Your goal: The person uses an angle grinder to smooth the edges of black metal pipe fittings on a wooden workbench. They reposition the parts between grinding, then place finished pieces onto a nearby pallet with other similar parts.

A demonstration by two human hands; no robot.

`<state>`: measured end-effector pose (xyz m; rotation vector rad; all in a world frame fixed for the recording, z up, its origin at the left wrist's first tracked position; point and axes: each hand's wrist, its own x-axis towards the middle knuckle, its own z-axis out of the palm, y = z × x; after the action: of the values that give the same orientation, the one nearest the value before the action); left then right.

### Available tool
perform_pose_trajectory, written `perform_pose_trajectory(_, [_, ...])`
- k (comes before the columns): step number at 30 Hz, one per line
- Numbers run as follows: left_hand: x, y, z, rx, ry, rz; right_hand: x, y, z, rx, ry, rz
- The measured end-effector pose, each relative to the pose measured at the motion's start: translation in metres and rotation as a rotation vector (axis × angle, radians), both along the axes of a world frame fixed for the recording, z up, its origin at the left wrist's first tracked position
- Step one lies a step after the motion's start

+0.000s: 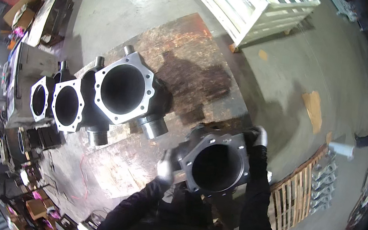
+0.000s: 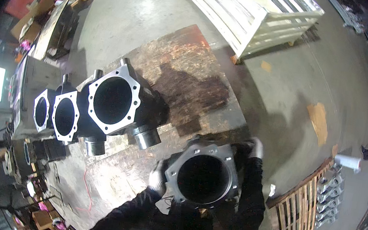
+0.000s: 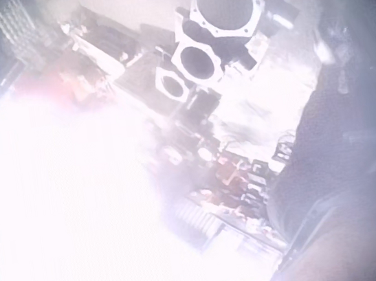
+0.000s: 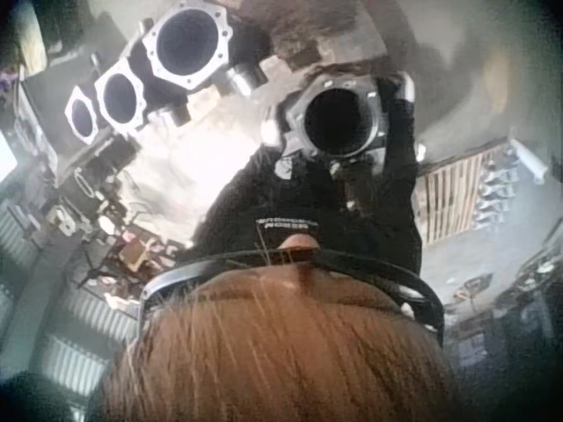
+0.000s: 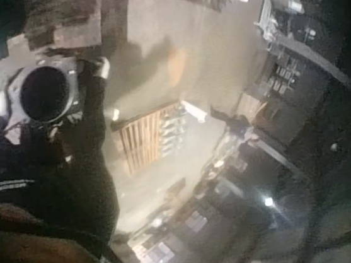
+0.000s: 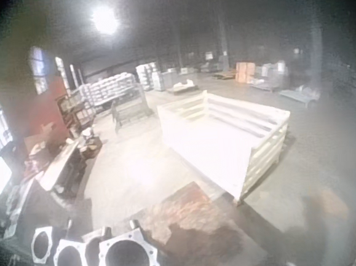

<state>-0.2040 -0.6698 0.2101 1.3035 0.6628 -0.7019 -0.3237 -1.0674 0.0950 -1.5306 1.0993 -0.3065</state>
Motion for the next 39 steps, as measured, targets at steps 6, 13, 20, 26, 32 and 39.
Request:
perform_pose_trajectory(6, [0.052,-0.124,-0.036,-0.036,-0.208,-0.176,-0.081,-0.053,-0.017,0.362,-0.179,-0.288])
perform_pose_trajectory(13, [0.108,-0.171,-0.034,0.452,-0.406,-0.607,-0.137,-0.058,-0.052,0.471,-0.255,-0.432])
perform_pose_trajectory(20, [0.053,-0.05,0.033,0.482,-1.047,-0.717,-0.128,-0.077,-0.07,0.624,-0.419,-0.636])
perform_pose_trajectory(26, [-0.041,0.258,0.018,0.819,-0.719,-1.025,-0.163,0.081,-0.079,0.691,-0.182,-1.079])
perform_pose_trajectory(32, [-0.129,0.554,0.029,1.214,0.006,-0.843,-0.173,0.262,-0.089,0.788,-0.022,-0.979])
perform_pose_trajectory(39, [-0.169,0.714,-0.032,0.935,-0.111,-0.518,-0.16,0.411,-0.057,0.897,-0.237,-0.67])
